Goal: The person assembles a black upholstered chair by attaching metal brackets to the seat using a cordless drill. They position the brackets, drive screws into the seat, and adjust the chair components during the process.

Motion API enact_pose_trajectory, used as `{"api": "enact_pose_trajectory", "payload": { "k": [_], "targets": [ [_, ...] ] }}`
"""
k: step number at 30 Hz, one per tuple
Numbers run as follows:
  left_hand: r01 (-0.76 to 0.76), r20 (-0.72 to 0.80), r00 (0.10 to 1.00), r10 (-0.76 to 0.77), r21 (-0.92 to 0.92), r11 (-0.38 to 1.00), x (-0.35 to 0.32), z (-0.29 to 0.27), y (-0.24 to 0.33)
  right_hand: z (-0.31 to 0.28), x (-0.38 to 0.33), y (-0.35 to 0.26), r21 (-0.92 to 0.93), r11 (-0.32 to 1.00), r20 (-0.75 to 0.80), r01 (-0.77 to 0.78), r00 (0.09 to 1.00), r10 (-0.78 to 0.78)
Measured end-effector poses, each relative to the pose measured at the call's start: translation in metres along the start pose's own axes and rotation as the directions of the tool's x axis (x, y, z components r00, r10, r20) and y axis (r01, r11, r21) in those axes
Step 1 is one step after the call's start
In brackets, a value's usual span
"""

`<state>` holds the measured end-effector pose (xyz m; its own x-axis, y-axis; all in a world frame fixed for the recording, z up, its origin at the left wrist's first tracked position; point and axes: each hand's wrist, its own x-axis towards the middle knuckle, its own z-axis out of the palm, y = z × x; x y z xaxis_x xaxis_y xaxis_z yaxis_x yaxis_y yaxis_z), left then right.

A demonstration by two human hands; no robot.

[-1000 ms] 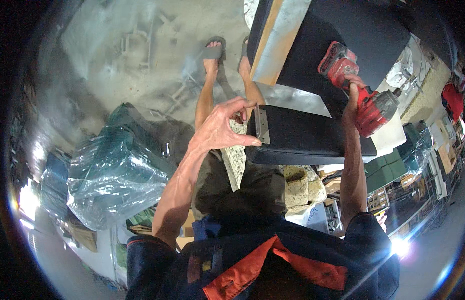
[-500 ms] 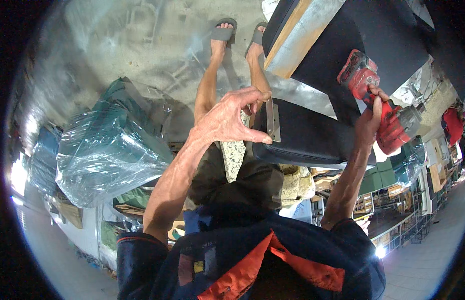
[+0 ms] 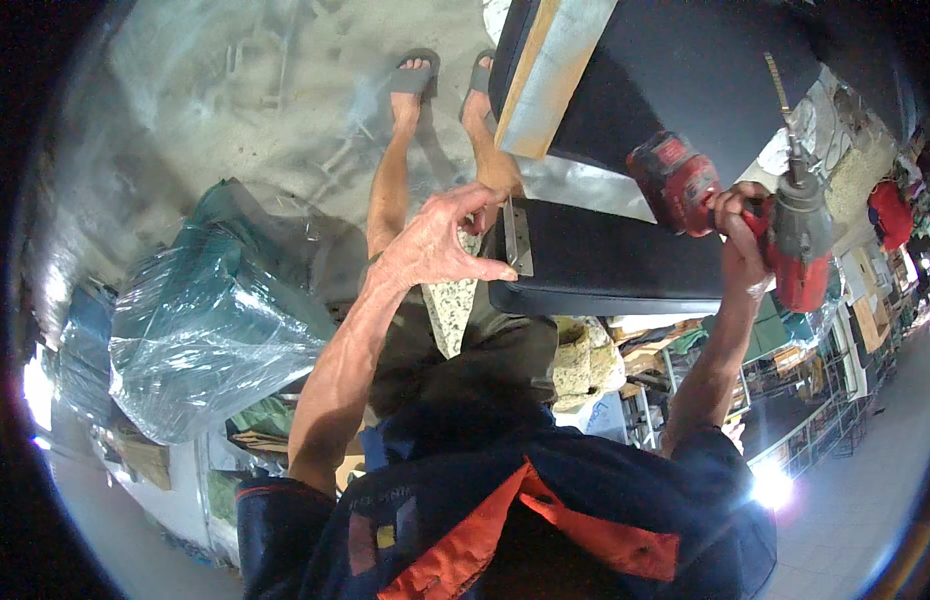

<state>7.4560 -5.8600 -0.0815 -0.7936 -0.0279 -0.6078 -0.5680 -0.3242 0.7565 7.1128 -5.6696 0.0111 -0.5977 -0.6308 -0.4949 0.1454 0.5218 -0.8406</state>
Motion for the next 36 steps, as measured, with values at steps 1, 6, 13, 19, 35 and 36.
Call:
{"api": "enact_pose_trajectory", "payload": {
  "k": [1, 6, 13, 19, 35, 36],
  "targets": [
    [-0.022, -0.013, 1.000, 0.022, 0.021, 1.000, 0.000, 0.002, -0.001, 0.000, 0.001, -0.003, 0.033, 0.999, 0.006, -0.023, 1.000, 0.023],
    [0.012, -0.008, 1.000, -0.012, 0.023, 1.000, -0.003, 0.009, -0.006, -0.001, 0.007, -0.015, -0.027, 0.989, 0.063, -0.142, 0.988, 0.144],
    [0.072, 0.007, 0.997, -0.072, -0.038, 0.997, -0.004, 0.019, -0.012, -0.026, 0.025, -0.020, -0.290, 0.952, 0.136, -0.101, 0.980, 0.146],
    [0.068, -0.005, 0.998, -0.069, -0.085, 0.994, -0.004, 0.019, -0.012, -0.039, 0.028, -0.012, -0.478, 0.874, 0.193, -0.088, 0.960, 0.202],
    [-0.005, -0.029, 1.000, 0.003, -0.083, 0.996, -0.007, 0.007, -0.008, -0.023, 0.085, -0.003, -0.614, 0.789, 0.513, 0.016, 0.768, 0.383],
    [0.003, -0.033, 0.999, -0.006, -0.106, 0.994, -0.007, 0.007, -0.009, -0.019, 0.089, -0.002, -0.635, 0.772, 0.519, 0.010, 0.746, 0.417]
  ]
}}
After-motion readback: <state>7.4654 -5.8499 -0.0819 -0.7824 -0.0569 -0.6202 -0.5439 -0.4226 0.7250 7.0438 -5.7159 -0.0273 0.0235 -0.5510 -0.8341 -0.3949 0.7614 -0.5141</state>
